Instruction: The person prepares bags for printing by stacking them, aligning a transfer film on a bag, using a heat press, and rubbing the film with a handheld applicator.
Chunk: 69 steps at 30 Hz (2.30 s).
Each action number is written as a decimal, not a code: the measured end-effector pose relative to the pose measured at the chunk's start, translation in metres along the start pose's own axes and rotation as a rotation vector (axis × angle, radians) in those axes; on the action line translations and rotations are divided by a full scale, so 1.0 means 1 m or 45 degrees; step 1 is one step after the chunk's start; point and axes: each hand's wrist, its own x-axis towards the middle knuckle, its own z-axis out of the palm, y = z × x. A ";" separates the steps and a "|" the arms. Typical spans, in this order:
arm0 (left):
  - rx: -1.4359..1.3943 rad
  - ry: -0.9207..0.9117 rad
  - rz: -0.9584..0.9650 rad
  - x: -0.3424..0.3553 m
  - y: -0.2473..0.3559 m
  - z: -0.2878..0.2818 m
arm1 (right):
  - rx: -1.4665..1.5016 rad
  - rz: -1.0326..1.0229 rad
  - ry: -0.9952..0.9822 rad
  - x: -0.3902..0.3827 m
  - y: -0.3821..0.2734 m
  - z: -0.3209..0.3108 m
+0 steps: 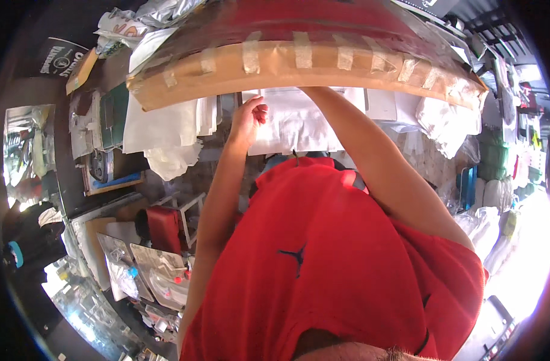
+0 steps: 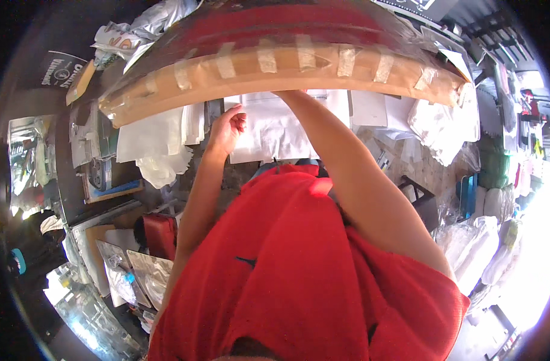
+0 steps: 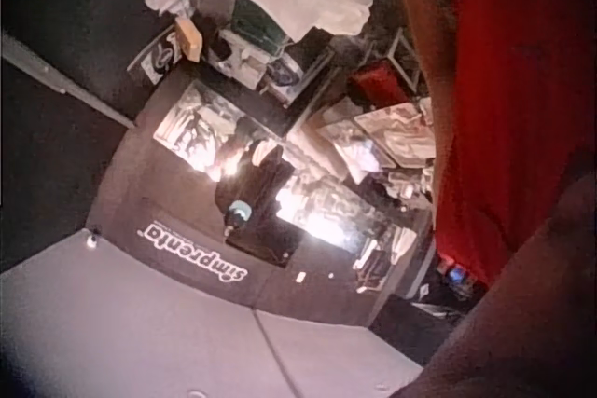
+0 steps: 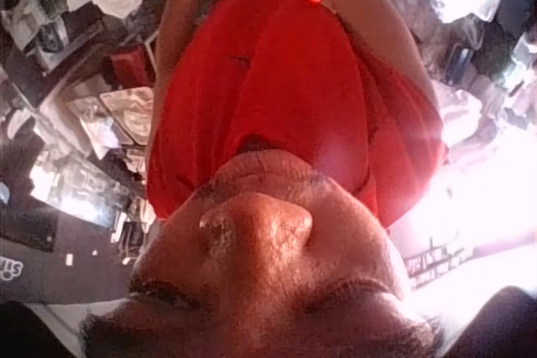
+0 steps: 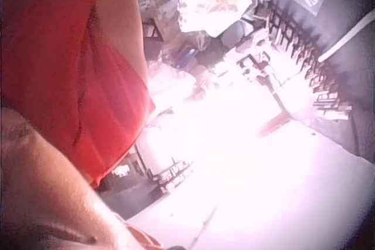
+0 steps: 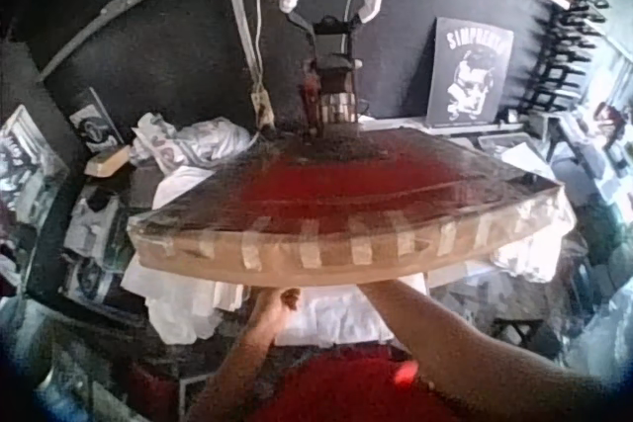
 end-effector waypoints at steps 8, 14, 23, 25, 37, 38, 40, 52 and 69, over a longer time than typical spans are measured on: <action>-0.152 -0.062 -0.096 0.010 0.004 -0.004 | 0.134 -0.120 0.039 -0.014 -0.033 0.026; -0.253 -0.125 -0.144 0.018 0.013 -0.007 | 0.157 -0.114 0.222 -0.017 -0.028 0.044; 0.345 0.085 0.201 -0.023 0.015 -0.017 | 0.272 -0.017 0.761 -0.020 0.035 0.022; 0.646 0.137 0.332 -0.028 0.008 -0.031 | 0.445 0.396 0.542 -0.032 0.074 0.006; 1.507 0.511 0.495 -0.068 -0.042 -0.082 | -0.137 1.284 0.893 -0.387 0.235 0.057; 1.468 0.504 0.465 -0.070 -0.042 -0.082 | 0.205 1.485 0.719 -0.430 0.232 0.070; 1.432 0.480 0.436 -0.074 -0.042 -0.080 | 1.088 1.734 0.193 -0.503 0.216 0.084; 1.558 0.330 0.427 -0.089 -0.025 -0.040 | 0.371 1.145 0.477 -0.326 0.225 -0.009; 0.374 0.533 0.260 -0.103 -0.058 -0.071 | 0.889 0.958 0.186 -0.232 0.049 -0.017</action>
